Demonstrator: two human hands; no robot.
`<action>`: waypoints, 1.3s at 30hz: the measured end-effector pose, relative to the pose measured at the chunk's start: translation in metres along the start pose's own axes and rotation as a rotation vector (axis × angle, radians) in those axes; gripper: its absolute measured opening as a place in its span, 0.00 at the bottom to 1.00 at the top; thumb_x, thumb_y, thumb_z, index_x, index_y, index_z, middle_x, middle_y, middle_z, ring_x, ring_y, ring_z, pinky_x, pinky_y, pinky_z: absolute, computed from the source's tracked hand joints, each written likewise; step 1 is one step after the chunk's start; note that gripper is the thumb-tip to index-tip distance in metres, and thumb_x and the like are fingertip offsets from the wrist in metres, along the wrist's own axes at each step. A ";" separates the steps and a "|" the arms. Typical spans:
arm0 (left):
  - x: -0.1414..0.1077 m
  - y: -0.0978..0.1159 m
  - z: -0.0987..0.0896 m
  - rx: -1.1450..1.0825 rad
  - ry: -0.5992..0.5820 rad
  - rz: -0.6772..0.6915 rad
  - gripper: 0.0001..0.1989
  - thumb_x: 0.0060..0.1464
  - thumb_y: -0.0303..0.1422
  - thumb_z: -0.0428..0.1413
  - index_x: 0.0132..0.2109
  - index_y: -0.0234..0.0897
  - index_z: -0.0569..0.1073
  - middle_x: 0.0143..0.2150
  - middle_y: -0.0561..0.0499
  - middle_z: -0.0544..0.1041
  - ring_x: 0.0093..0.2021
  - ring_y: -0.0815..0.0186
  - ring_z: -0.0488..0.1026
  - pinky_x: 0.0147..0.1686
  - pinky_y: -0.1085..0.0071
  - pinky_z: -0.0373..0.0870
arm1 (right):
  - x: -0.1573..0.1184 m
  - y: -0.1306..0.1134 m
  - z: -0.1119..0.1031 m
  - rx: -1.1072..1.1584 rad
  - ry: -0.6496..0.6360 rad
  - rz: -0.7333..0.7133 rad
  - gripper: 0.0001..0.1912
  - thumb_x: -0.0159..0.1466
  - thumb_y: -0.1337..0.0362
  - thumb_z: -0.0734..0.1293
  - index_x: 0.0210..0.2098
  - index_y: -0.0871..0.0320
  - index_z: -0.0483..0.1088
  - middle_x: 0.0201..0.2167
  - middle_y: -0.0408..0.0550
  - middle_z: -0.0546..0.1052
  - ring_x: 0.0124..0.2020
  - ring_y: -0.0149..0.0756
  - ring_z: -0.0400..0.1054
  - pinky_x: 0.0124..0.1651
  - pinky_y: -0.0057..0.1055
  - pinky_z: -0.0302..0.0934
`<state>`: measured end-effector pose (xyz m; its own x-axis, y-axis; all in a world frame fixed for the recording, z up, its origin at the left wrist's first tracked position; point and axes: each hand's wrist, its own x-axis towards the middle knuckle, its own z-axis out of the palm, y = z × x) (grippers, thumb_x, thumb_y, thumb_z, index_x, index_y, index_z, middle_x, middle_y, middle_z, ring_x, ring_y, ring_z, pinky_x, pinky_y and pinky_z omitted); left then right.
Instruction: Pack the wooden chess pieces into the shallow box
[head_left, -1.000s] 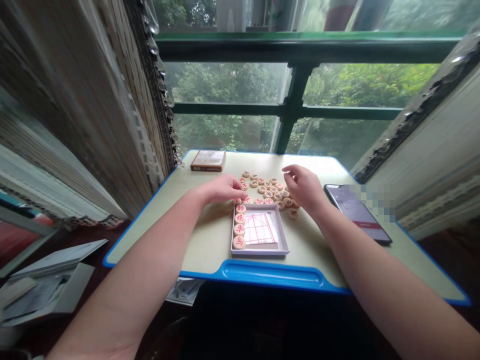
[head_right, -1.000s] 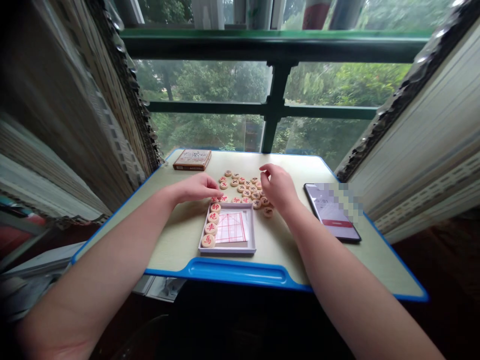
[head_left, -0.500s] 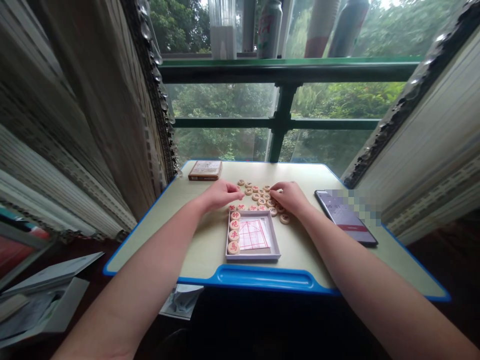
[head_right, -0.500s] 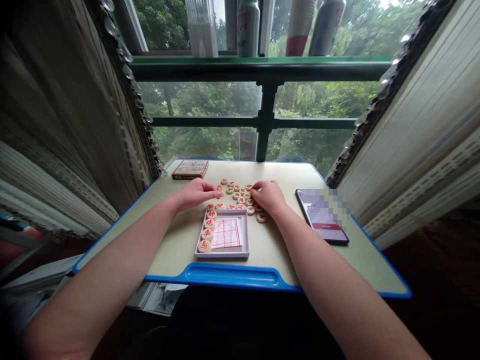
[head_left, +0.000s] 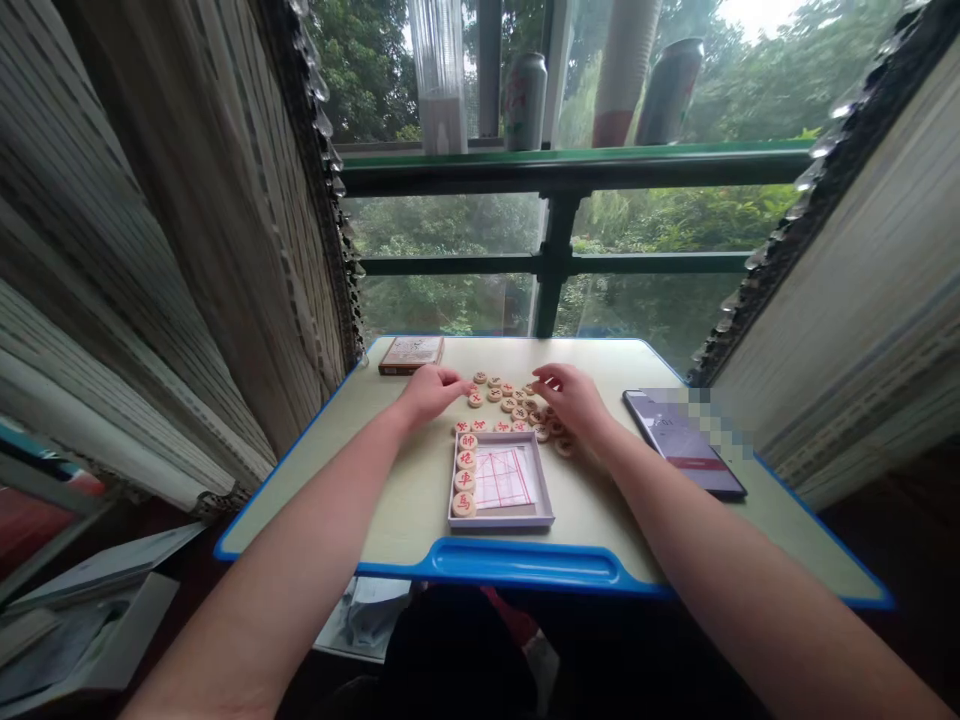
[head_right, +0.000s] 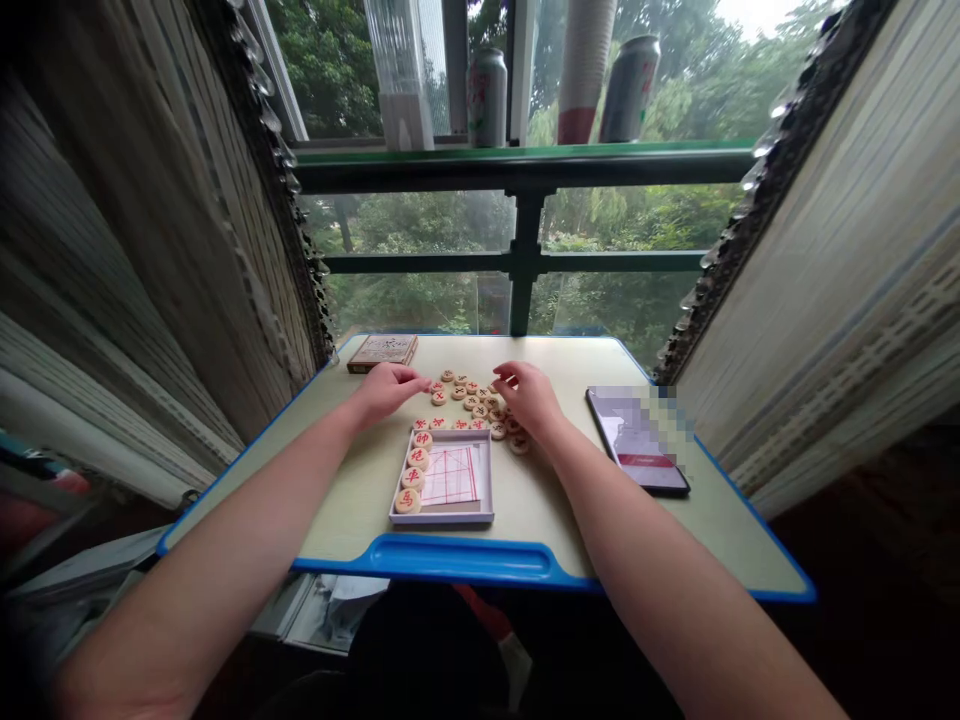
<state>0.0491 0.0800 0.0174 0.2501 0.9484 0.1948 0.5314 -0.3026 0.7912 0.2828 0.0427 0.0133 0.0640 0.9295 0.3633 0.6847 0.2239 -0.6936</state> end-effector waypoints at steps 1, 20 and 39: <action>0.001 -0.001 0.000 -0.005 0.018 0.003 0.17 0.43 0.43 0.56 0.27 0.31 0.77 0.17 0.56 0.63 0.21 0.73 0.55 0.24 0.73 0.52 | -0.004 -0.007 -0.001 0.096 0.002 0.003 0.12 0.56 0.66 0.66 0.40 0.61 0.73 0.36 0.51 0.77 0.35 0.34 0.70 0.41 0.32 0.63; 0.003 -0.003 0.002 0.003 0.033 0.033 0.16 0.43 0.42 0.56 0.25 0.30 0.75 0.16 0.56 0.63 0.21 0.73 0.56 0.24 0.73 0.53 | -0.059 -0.073 -0.012 -0.218 -0.768 -0.366 0.15 0.51 0.72 0.67 0.39 0.58 0.77 0.37 0.49 0.77 0.31 0.32 0.68 0.33 0.26 0.60; 0.003 0.003 0.002 0.131 0.032 0.085 0.16 0.44 0.41 0.56 0.24 0.30 0.76 0.16 0.56 0.62 0.20 0.74 0.56 0.23 0.74 0.52 | -0.053 -0.064 -0.010 -0.339 -0.615 -0.581 0.08 0.57 0.61 0.66 0.27 0.58 0.75 0.27 0.50 0.73 0.34 0.37 0.62 0.42 0.35 0.56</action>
<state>0.0531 0.0813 0.0194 0.2738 0.9209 0.2775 0.6108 -0.3894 0.6894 0.2431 -0.0232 0.0445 -0.6895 0.7116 0.1352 0.6712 0.6979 -0.2499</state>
